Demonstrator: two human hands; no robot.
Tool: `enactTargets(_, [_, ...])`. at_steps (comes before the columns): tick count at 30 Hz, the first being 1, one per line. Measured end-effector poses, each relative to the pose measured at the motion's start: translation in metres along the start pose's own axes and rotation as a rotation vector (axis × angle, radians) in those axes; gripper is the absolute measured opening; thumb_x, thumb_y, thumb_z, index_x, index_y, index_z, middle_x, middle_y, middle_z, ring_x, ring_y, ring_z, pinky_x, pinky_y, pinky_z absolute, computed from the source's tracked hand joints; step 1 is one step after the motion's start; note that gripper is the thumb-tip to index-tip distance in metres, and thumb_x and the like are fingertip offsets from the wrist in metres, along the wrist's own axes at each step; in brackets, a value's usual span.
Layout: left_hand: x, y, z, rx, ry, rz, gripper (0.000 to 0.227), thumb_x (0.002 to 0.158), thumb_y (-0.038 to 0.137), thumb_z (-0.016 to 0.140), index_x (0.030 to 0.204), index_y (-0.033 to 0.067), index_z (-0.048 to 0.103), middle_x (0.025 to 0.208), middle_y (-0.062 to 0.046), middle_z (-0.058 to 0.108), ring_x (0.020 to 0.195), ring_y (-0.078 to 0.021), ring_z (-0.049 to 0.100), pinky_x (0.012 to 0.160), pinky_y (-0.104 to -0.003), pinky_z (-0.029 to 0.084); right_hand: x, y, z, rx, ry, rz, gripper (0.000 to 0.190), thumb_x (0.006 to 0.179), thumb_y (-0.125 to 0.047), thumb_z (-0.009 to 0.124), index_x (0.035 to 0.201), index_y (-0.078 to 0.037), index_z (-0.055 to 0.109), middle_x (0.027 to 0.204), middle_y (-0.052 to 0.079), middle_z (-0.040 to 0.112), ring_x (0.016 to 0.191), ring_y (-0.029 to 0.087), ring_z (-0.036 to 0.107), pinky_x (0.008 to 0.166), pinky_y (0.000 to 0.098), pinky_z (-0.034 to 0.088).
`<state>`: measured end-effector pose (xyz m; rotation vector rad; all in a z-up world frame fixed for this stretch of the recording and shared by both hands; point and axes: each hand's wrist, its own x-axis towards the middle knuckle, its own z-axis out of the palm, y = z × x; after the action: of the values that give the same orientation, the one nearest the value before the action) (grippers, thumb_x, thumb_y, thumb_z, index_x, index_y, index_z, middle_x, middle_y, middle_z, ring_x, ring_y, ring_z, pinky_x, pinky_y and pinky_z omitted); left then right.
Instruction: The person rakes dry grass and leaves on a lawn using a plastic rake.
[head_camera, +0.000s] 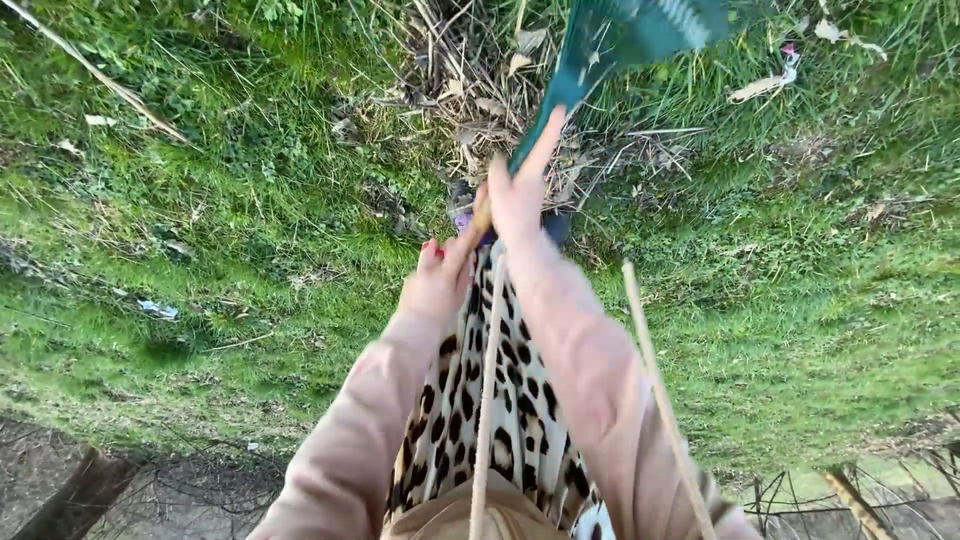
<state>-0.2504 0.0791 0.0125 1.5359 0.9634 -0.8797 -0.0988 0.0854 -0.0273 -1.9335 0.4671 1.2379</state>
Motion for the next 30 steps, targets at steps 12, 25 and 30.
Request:
enactTargets(12, [-0.029,-0.056,0.033,-0.162,0.081,-0.230,0.067,0.101,0.036,0.042,0.162,0.0419,0.014,0.059,-0.008,0.058,0.048,-0.0304,0.058,0.051,-0.045,0.054,-0.009,0.068,0.050,-0.156,-0.253,-0.134,0.092,0.101,0.006,0.050,0.161,-0.032,-0.008,0.069,0.006,0.052,0.047,0.017,0.052,0.040,0.0296,0.053])
enactTargets(25, [-0.225,-0.161,0.185,0.079,-0.090,-0.432,0.085,0.092,0.036,0.053,0.158,0.0585,0.005,0.103,-0.010,0.079,0.093,-0.0322,0.078,0.090,-0.042,0.066,-0.156,0.238,-0.022,-0.234,-0.469,-0.043,0.089,0.095,-0.014,0.055,0.162,-0.012,-0.003,0.146,0.044,0.036,0.098,0.040,0.068,0.084,0.0461,0.057])
enactTargets(30, [-0.140,-0.063,0.131,0.177,-0.008,-0.274,0.082,0.092,0.036,0.055,0.156,0.0597,0.011,0.092,-0.015,0.077,0.085,-0.0387,0.077,0.081,-0.050,0.066,-0.080,0.181,-0.055,-0.120,-0.299,-0.057,0.087,0.097,-0.021,0.053,0.163,-0.022,-0.004,0.114,0.023,0.063,0.066,0.015,0.066,0.056,0.0244,0.059])
